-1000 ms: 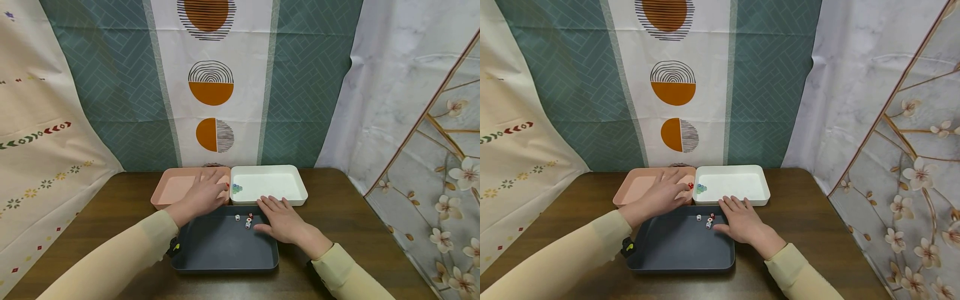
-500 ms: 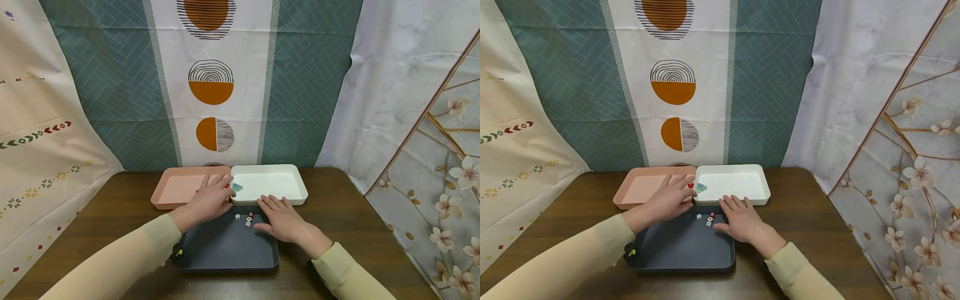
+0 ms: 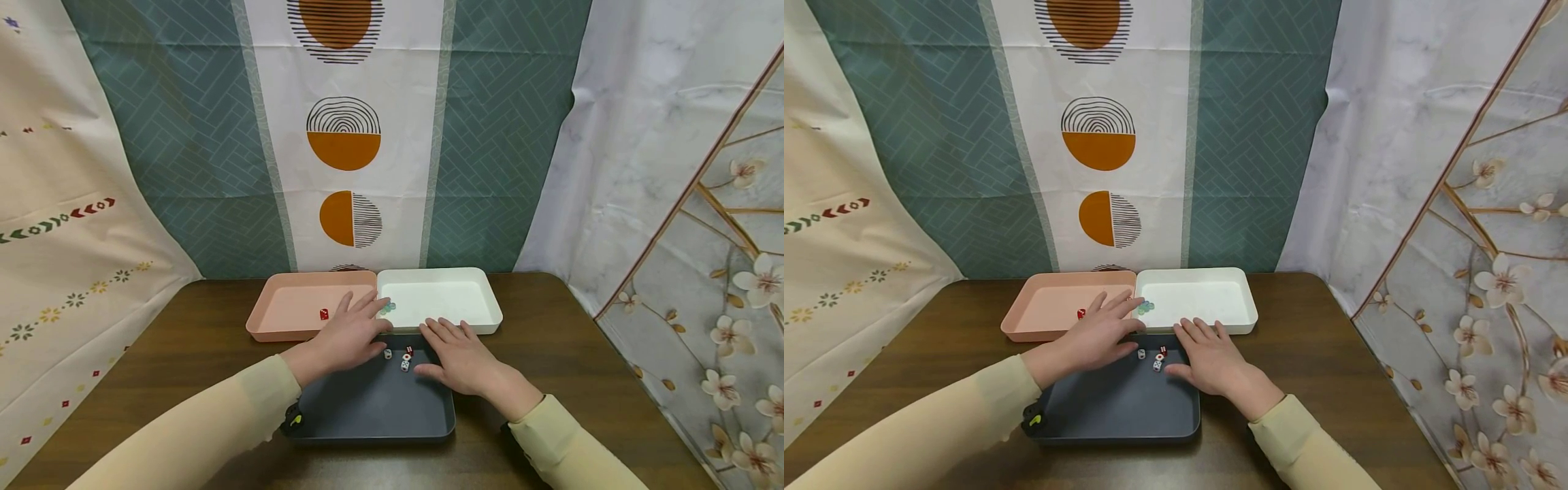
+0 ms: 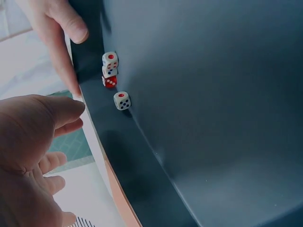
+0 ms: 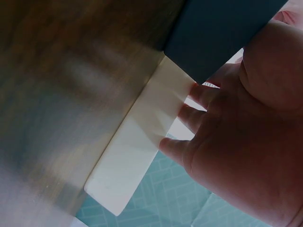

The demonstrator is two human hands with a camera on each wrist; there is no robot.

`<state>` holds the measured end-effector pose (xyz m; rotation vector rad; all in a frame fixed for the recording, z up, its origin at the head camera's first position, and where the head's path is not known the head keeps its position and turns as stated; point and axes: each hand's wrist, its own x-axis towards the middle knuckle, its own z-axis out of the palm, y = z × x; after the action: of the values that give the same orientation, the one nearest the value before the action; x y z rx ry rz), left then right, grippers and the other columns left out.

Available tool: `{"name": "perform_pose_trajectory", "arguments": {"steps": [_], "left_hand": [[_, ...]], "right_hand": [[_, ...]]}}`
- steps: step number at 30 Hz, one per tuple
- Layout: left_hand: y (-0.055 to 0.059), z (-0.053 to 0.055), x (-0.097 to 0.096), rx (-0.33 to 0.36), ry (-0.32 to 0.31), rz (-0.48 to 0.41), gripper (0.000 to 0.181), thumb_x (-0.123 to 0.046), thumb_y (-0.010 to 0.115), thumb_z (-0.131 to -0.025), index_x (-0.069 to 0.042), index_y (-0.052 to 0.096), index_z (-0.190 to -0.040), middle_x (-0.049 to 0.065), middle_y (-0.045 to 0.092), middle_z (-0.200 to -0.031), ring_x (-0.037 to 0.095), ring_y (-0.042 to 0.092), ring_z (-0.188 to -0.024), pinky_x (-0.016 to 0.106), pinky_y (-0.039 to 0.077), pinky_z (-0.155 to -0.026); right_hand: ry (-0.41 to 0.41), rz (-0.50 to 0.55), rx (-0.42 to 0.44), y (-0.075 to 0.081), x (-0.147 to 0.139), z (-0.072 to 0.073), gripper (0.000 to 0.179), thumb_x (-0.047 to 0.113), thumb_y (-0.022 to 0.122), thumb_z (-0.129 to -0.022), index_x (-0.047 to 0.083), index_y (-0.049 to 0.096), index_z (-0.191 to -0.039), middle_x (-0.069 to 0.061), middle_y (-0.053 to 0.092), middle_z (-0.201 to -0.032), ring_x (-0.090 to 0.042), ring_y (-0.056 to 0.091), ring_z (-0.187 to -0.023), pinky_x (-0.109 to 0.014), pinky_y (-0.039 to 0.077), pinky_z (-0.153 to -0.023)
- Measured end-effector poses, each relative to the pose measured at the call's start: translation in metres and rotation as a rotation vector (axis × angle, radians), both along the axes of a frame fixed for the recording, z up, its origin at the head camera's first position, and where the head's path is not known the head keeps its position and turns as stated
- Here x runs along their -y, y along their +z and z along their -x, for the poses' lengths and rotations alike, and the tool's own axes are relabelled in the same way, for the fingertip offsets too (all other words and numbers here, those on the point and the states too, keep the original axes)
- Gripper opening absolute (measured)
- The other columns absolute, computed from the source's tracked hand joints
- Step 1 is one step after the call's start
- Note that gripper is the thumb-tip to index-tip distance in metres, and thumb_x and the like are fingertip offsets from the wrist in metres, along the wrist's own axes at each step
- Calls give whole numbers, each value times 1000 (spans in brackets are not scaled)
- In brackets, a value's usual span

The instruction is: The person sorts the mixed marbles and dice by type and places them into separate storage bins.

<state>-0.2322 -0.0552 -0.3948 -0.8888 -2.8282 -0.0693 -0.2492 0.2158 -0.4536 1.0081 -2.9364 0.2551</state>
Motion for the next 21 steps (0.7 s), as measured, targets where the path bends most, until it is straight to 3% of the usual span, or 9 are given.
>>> {"name": "perform_pose_trajectory", "arguments": {"steps": [10,21], "left_hand": [[-6,-2,-3,-1,-47,14,34,-28,87,-98,-19,82,-131,17,53,-165,45,37,-160,79,23,-124],[-13,-1,-6,18,-59,40,32,-29,86,-99,-21,83,-130,16,53,-166,45,36,-161,79,23,-124]], "right_hand": [[10,2,-3,3,0,-2,92,67,62,-106,9,38,-173,-13,36,-178,-36,29,-165,-67,18,-131],[3,-8,-4,0,0,0,94,72,58,-105,12,36,-174,-11,34,-179,-35,28,-166,-67,17,-131]]}}
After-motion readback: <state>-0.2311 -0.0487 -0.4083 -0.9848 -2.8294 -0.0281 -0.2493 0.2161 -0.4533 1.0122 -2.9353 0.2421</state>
